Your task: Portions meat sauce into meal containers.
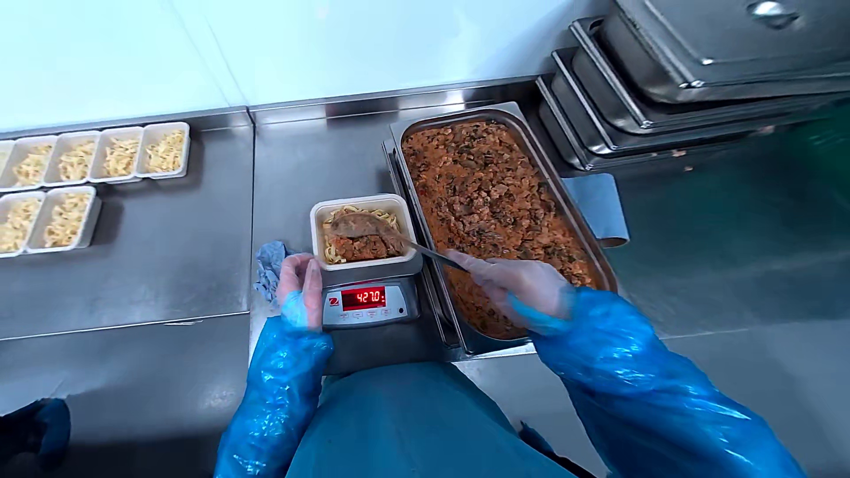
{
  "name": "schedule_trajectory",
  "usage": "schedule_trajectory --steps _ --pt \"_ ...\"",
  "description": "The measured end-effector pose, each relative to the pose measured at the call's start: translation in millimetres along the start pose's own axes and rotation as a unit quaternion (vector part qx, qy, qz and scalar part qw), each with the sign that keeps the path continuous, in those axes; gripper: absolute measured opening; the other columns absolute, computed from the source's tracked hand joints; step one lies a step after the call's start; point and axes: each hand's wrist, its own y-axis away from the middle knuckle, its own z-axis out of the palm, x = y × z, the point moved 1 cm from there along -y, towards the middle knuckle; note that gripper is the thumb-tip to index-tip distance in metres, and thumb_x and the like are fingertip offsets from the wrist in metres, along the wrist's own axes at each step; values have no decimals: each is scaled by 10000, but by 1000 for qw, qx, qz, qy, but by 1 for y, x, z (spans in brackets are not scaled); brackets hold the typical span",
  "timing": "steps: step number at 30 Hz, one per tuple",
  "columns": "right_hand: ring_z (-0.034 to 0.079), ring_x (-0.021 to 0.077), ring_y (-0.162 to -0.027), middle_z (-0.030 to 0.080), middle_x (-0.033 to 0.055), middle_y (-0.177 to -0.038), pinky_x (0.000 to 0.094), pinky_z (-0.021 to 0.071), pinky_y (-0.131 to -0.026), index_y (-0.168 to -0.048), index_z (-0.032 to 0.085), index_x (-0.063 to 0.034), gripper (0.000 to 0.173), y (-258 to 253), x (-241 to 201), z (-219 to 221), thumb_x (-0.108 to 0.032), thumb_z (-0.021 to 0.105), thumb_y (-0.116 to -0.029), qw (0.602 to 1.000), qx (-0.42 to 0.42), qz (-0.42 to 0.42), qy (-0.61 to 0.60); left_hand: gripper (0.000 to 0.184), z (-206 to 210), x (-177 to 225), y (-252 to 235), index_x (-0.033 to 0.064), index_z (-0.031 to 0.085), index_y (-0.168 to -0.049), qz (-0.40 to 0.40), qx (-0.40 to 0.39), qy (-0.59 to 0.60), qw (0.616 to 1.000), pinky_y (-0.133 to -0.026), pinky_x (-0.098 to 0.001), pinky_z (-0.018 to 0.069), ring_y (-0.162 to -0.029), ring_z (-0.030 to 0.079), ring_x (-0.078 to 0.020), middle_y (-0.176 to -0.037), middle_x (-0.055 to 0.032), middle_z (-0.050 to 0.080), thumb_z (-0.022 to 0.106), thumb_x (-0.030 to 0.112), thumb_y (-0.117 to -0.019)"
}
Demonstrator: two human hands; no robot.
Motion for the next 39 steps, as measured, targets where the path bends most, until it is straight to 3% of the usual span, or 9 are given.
schedule_trajectory --steps 8,12,16,21,25,30,34,37,39 --pt "669 252 -596 725 63 -778 529 538 -529 -1444 614 -301 507 14 9 -40 -126 495 -983 1000 11 -19 16 244 4 4 11 85 635 -1159 -12 1 9 1000 -682 -313 580 -763 659 -127 -885 -34 668 694 198 -951" --pt "675 252 -614 733 52 -788 526 538 -547 -1468 584 -320 519 1 7 -52 -107 529 -997 997 -56 -30 44 165 16 12 25 61 638 -1067 -29 -53 79 995 -664 -348 612 -720 706 -164 -833 -60 713 653 190 -966" --pt "688 257 -656 741 54 -807 539 550 -592 -1455 597 -322 512 -13 12 -67 -95 534 -1001 994 -97 -36 42 174 34 11 33 53 653 -1091 -44 -95 105 989 -770 -373 632 -854 746 -195 -981 -96 755 660 177 -970" --pt "676 239 -659 730 46 -757 530 540 -609 -1393 641 -398 437 -48 13 -107 -167 561 -1031 984 -164 -26 60 123 42 13 36 48 669 -1053 -57 -71 114 989 -798 -385 636 -898 753 -214 -1018 -108 757 651 138 -971" --pt "662 208 -687 711 23 -774 468 534 -633 -1454 557 -457 479 -78 1 -123 -203 561 -1047 954 -274 -28 122 117 45 8 37 52 664 -1034 -45 -63 118 990 -776 -369 635 -880 751 -208 -1044 -102 758 656 133 -951" --pt "643 94 -676 762 10 -923 330 541 -638 -1348 694 -248 397 -96 37 -118 -76 559 -1017 964 -252 -49 -68 146 46 8 38 60 663 -1043 -49 -60 125 989 -776 -366 626 -890 744 -198 -1069 -99 753 656 152 -931" --pt "480 -9 -492 622 -56 -674 174 412 -469 -1355 681 -128 418 -100 65 -105 -142 522 -969 941 -267 -55 -201 188 47 6 40 48 654 -1081 -58 -54 135 988 -783 -371 629 -907 749 -207 -1065 -112 756 650 166 -934" --pt "551 -2 -577 736 -32 -854 199 485 -563 -1356 686 -166 395 -96 57 -106 -100 553 -990 957 -250 -67 -133 211 48 5 42 49 658 -1095 -54 -50 133 988 -753 -355 623 -867 743 -194 -1033 -105 759 651 183 -932" --pt "564 57 -576 714 -22 -782 283 491 -569 -1354 693 -228 381 -90 39 -111 -109 586 -1007 971 -227 -56 -56 214 49 6 43 49 654 -1102 -55 -46 135 988 -758 -356 625 -873 745 -196 -1039 -105 758 653 178 -931"
